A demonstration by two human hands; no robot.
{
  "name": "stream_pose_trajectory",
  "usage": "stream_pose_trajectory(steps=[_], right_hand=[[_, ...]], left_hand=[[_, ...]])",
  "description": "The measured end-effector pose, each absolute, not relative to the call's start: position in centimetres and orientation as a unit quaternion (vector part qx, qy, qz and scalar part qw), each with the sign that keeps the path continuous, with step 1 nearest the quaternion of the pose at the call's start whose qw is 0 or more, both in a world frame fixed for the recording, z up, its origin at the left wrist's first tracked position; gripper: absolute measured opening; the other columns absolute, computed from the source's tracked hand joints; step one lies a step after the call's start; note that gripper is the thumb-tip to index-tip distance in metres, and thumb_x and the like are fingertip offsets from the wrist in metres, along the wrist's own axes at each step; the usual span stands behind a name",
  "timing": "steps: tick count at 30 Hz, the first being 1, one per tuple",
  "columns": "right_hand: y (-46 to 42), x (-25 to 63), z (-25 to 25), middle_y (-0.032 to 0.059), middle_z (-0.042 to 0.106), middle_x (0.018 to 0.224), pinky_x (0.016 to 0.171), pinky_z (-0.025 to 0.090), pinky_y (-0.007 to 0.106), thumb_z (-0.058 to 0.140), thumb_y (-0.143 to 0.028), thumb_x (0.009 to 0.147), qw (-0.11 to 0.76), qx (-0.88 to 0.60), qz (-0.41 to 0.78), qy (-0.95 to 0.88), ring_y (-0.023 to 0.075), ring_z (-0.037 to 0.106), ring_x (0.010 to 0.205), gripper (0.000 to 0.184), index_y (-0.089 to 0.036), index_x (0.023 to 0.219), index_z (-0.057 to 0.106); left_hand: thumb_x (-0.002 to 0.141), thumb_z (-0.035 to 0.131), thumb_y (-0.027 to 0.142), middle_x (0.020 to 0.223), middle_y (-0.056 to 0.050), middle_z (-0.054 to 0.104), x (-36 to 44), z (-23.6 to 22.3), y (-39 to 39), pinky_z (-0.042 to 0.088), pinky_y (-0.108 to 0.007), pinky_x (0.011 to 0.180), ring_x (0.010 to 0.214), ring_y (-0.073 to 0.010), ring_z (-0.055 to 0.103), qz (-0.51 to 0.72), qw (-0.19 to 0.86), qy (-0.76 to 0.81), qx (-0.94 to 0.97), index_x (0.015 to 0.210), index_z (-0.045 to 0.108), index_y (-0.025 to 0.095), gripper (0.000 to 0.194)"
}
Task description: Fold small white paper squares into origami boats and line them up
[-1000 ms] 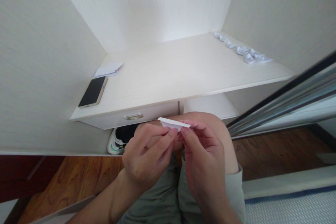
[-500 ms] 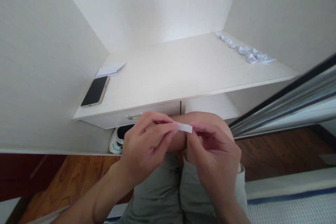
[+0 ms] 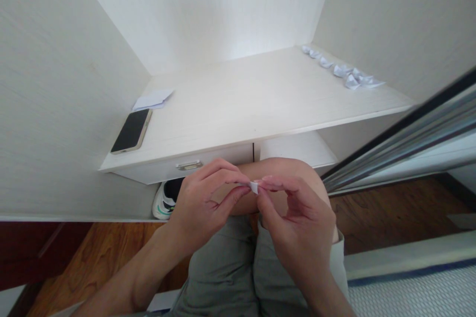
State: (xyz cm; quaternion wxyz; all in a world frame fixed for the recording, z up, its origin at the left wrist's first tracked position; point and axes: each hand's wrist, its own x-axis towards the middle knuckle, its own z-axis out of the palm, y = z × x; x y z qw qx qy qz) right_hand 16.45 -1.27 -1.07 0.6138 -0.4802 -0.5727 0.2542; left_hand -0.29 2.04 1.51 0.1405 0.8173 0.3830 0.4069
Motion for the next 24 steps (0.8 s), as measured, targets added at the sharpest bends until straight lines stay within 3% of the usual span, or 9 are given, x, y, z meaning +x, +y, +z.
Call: stream_pose_trajectory(steps=[9, 16, 24], right_hand=[[-1.3, 16.8, -1.3, 0.0004, 0.078, 0.091, 0.075, 0.061, 0.034, 0.074, -0.012, 0.090, 0.606, -0.441, 0.318, -0.580, 0.0184, 0.074, 0.084, 0.019, -0.027, 0.102, 0.072], [-1.4, 16.6, -0.7, -0.0010, 0.080, 0.097, 0.081, 0.062, 0.029, 0.071, -0.013, 0.092, 0.617, -0.405, 0.406, -0.539, 0.0156, 0.076, 0.090, 0.019, -0.028, 0.103, 0.074], [-1.2, 16.6, -1.0, -0.0008, 0.080, 0.091, 0.079, 0.063, 0.030, 0.079, -0.012, 0.084, 0.617, -0.425, 0.358, -0.557, 0.0163, 0.076, 0.085, 0.020, -0.026, 0.097, 0.075]], left_hand=[[0.089, 0.074, 0.010, 0.087, -0.002, 0.072, -0.1, 1.0, 1.6, 0.054, -0.025, 0.073, 0.080, -0.0135, 0.068, 0.433, 0.175, 0.399, 0.789, 0.093, 0.071, 0.021, 0.011], [0.089, 0.075, 0.015, 0.085, -0.003, 0.071, 0.5, 0.1, 1.2, 0.054, -0.029, 0.073, 0.081, -0.0161, 0.067, 0.495, 0.290, 0.417, 0.705, 0.089, 0.069, 0.020, 0.007], [0.087, 0.075, 0.012, 0.083, -0.003, 0.069, 0.8, -0.8, 0.6, 0.053, -0.030, 0.072, 0.079, -0.0162, 0.066, 0.507, 0.334, 0.431, 0.668, 0.085, 0.070, 0.020, 0.010]])
